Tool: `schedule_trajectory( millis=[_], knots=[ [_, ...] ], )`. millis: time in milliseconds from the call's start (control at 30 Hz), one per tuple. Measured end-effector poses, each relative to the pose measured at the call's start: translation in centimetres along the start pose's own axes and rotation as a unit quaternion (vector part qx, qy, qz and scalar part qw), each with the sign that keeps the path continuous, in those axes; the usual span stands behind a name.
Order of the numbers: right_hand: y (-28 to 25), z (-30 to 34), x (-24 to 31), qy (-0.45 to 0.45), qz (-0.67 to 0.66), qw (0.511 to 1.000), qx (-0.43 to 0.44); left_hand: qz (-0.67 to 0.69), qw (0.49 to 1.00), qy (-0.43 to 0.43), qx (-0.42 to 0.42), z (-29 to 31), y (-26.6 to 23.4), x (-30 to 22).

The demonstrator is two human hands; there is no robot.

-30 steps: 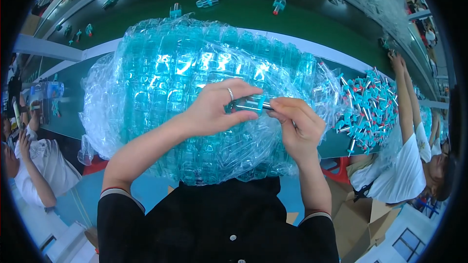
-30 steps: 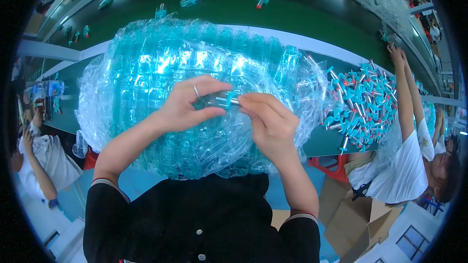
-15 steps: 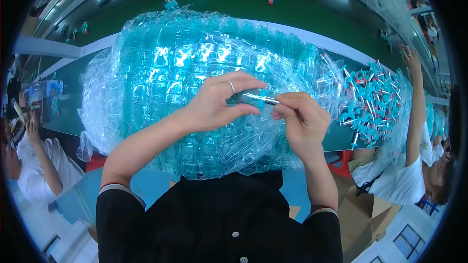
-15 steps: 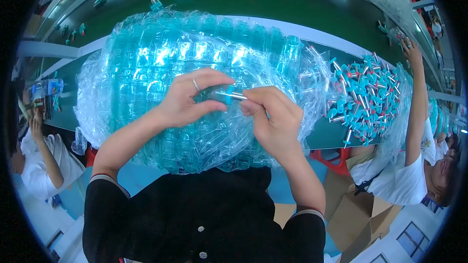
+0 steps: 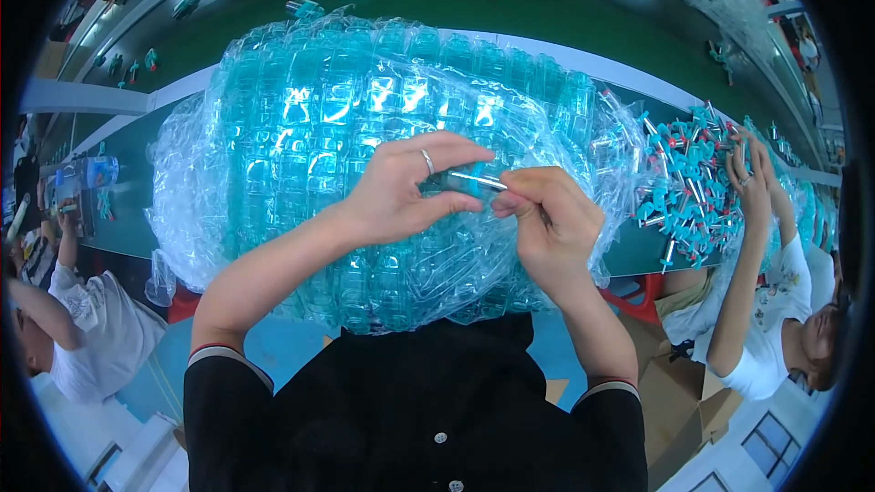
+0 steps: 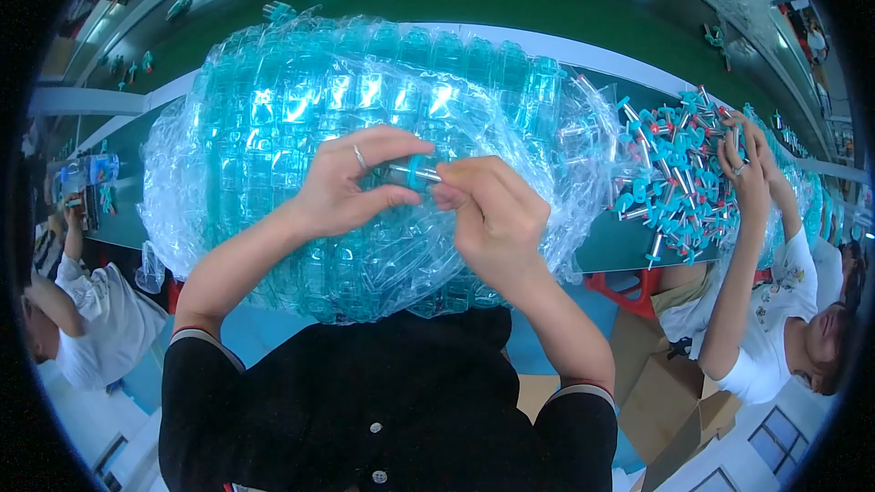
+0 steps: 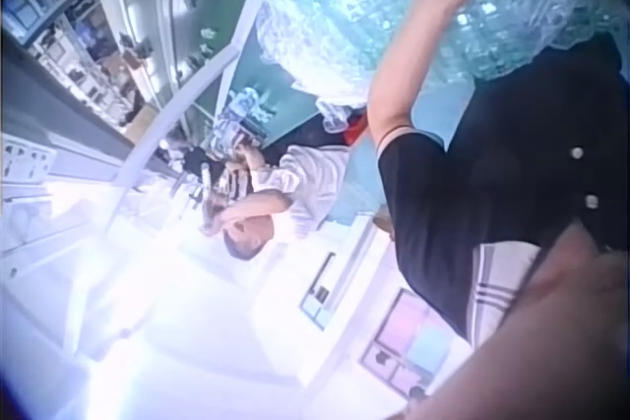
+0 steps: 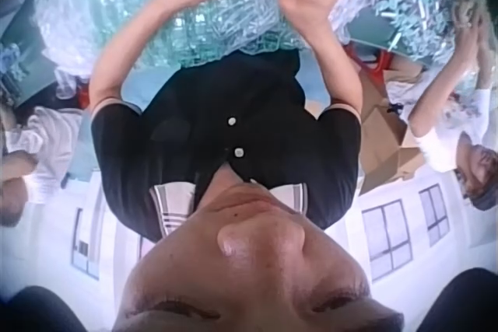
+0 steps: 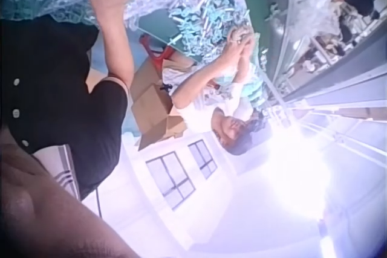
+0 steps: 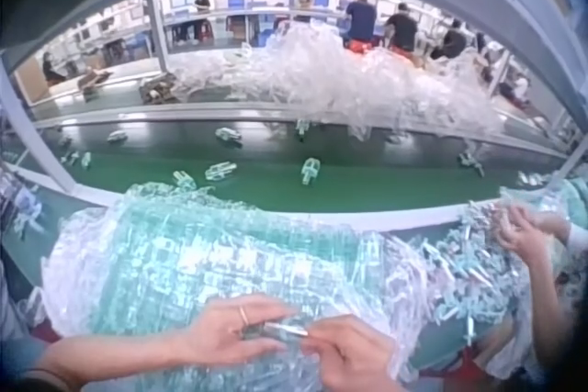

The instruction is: The person assembles small green and silver plastic components by hand at a factory workstation.

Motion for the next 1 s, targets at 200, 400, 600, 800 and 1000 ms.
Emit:
schedule_trajectory(
  millis=[200,400,600,800,1000],
  knots=[
    [0.2,0.0,0.3,-0.006,0.010,1.000,0.004,0.006,1.000,0.002,0.002,0.0,0.0,-0.1],
    [0.1,0.3,0.2,-0.021,0.043,0.999,-0.011,0.003,1.000,-0.003,-0.004,0.0,0.1,-0.2],
    [0.1,-0.2,0.3,-0.028,0.026,0.999,0.019,-0.006,1.000,0.002,-0.010,0.0,0.1,-0.3],
    [0.1,-0.9,0.7,-0.049,0.040,0.997,0.042,0.010,1.000,-0.005,-0.002,-0.1,-0.1,-0.3],
    [0.3,-1.6,1.7,-0.084,0.070,0.991,0.079,0.010,1.000,-0.010,0.013,-0.3,-0.1,-0.1]
  ],
)
Point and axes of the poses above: each hand's wrist, its own z-axis away from the middle knuckle, its own y-axis out of the palm, x = y × z, the point moved 8 cm from there along -z, towards the middle knuckle, and after that the axes turned 2 degrees about z, right-handed, at the moved point
